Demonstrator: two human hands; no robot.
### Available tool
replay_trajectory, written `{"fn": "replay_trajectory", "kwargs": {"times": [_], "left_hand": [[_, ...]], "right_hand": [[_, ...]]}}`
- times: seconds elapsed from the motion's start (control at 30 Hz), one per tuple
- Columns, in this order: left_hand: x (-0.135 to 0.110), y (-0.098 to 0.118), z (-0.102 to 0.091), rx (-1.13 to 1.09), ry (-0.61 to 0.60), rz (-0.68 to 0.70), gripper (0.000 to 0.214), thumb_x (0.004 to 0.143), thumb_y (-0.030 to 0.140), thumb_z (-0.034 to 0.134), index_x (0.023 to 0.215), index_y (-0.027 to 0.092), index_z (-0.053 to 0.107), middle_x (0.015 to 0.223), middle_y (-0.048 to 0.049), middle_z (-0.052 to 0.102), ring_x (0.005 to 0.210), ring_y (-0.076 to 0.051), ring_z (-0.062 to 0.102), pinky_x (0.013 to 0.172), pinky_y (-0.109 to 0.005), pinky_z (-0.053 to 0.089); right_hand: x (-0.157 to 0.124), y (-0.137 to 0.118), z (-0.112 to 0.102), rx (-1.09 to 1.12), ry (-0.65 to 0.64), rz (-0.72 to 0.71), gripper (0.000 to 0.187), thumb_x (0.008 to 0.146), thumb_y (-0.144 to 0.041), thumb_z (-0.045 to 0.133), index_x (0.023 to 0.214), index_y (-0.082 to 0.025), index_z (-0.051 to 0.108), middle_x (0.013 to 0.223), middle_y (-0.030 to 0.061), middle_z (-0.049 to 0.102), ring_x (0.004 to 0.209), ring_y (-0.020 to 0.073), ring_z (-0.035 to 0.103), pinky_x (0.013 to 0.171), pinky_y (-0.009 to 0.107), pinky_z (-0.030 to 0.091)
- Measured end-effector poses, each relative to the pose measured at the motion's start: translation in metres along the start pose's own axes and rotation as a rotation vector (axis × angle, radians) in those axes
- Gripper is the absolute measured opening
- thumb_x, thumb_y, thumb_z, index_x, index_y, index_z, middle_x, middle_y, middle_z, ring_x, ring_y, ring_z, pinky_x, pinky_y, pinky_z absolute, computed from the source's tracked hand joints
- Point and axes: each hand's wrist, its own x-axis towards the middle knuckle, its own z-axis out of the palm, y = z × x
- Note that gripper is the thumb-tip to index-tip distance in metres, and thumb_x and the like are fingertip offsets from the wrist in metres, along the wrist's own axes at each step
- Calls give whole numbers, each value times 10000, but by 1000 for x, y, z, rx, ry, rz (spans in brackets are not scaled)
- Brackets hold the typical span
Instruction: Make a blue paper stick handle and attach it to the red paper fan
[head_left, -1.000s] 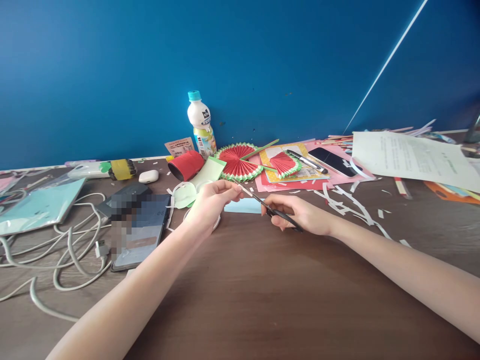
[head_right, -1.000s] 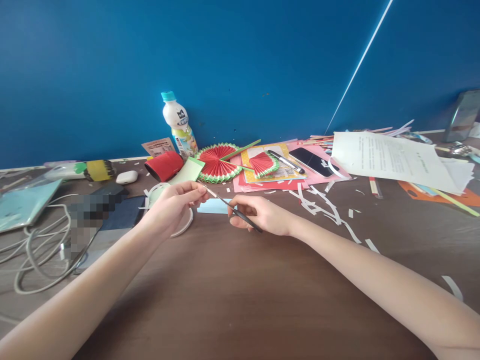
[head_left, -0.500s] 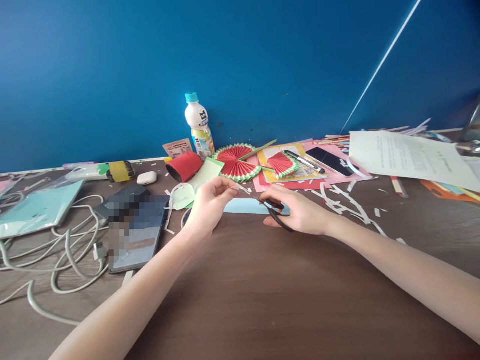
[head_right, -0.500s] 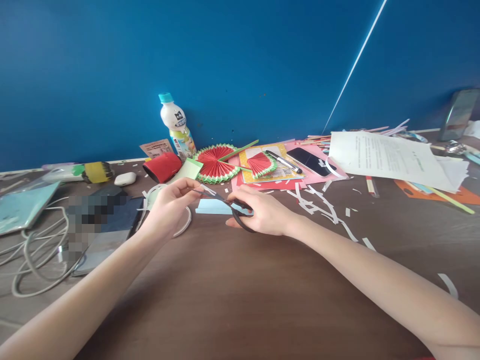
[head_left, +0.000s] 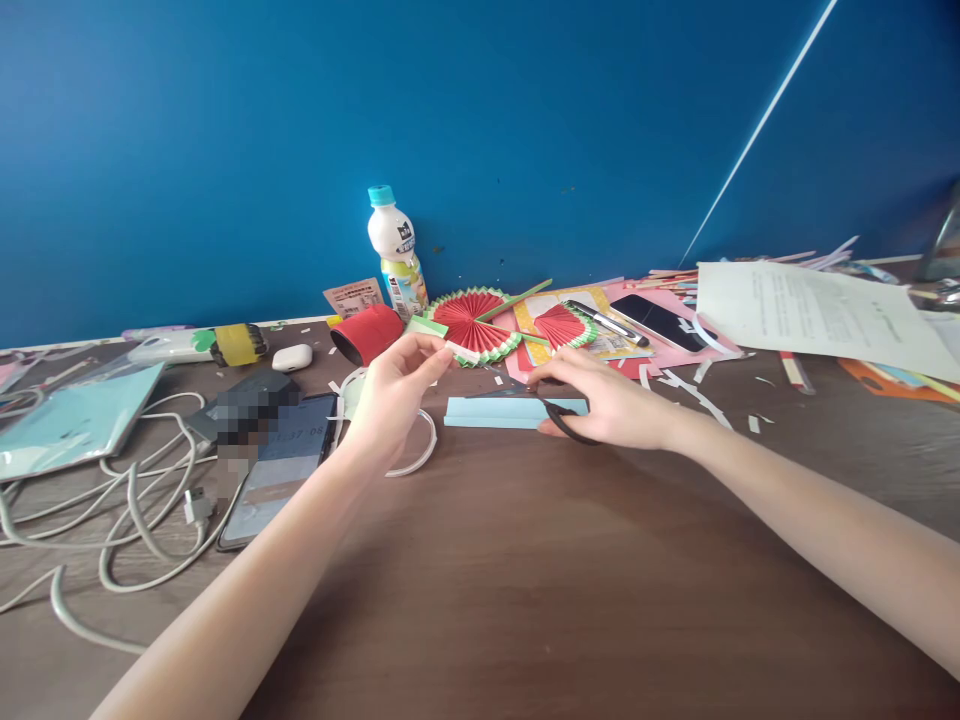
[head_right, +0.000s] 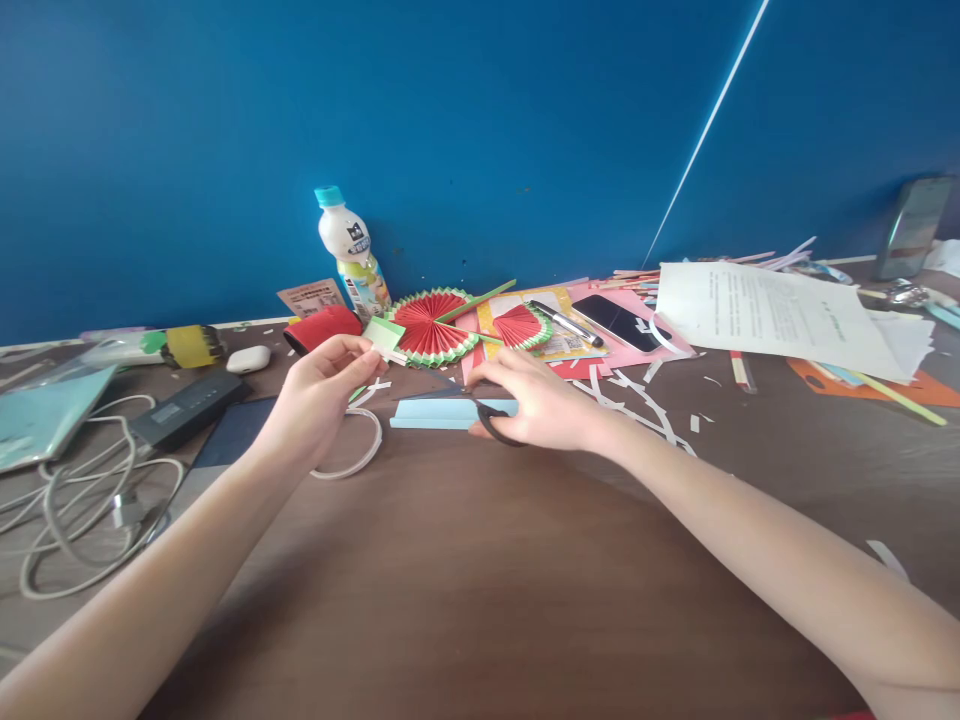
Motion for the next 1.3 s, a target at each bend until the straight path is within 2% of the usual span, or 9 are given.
{"fn": "replay_trajectory", "kwargs": {"times": [0.13, 0.3, 0.43, 0.53, 0.7, 0.93, 1.1, 1.2, 1.3], "left_hand": [[2, -4, -2, 5, -49, -35, 181, 726, 355, 620, 737, 183, 565, 740, 13, 576, 682, -96, 493, 639, -222, 351], [-1, -7, 5, 4, -108, -119, 192, 727, 354, 607, 752, 169, 563, 757, 7, 583, 637, -93, 476, 613, -230, 350], [-4, -7, 8, 38, -157, -145, 150, 737, 326, 585, 757, 178, 570, 754, 18, 604, 609, -84, 475, 626, -232, 352], [-5, -7, 9, 61, -199, -138, 117, 735, 305, 580, 766, 192, 575, 808, 9, 639, 683, -103, 517, 669, -239, 360], [-5, -10, 10, 73, -239, -117, 114, 723, 302, 576, 772, 201, 598, 849, -17, 658, 804, -144, 554, 703, -247, 377], [-6, -12, 11, 67, -259, -128, 114, 723, 297, 573, 779, 200, 592, 872, -19, 667, 839, -147, 559, 728, -248, 390], [-8, -10, 12, 75, -295, -134, 126, 725, 320, 576, 750, 199, 602, 831, -21, 664, 852, -162, 559, 768, -268, 396], [-9, -8, 12, 96, -323, -133, 136, 731, 327, 560, 735, 197, 603, 845, -32, 667, 886, -181, 562, 813, -293, 393], [-10, -5, 13, 104, -364, -126, 152, 736, 342, 551, 733, 197, 595, 841, -36, 668, 903, -190, 561, 832, -304, 388]], "right_hand": [[0, 15, -19, -57, -7, 115, 395, 701, -435, 605, 1057, -284, 523, 1045, 55, 475, 1000, 244, 494, 842, 390, 407], [0, 35, -35, -229, -39, 131, 385, 681, -310, 581, 1063, -303, 535, 1101, 42, 481, 1071, 269, 443, 864, 399, 377], [-1, 48, -42, -320, -41, 232, 378, 683, -280, 546, 1061, -299, 540, 1083, 56, 484, 953, 245, 504, 714, 337, 417], [-2, 56, -42, -387, 14, 351, 300, 689, -252, 527, 986, -263, 565, 1002, 52, 528, 783, 199, 542, 620, 305, 404], [-2, 70, -41, -468, 132, 426, 247, 683, -180, 494, 908, -219, 588, 920, 66, 555, 728, 192, 555, 580, 294, 389], [0, 74, -47, -475, 258, 541, 250, 734, -293, 489, 950, -206, 577, 766, 64, 591, 573, 176, 515, 499, 297, 343], [-4, 88, -48, -611, 101, 612, 240, 676, -280, 547, 888, -203, 629, 865, 106, 564, 758, 253, 547, 526, 320, 366], [-4, 92, -48, -628, 80, 559, 390, 593, -330, 644, 965, -212, 626, 931, 121, 519, 900, 315, 514, 573, 342, 393], [0, 78, -44, -423, 79, 478, 399, 625, -297, 616, 1020, -243, 592, 918, 83, 511, 809, 251, 533, 575, 324, 401]]}}
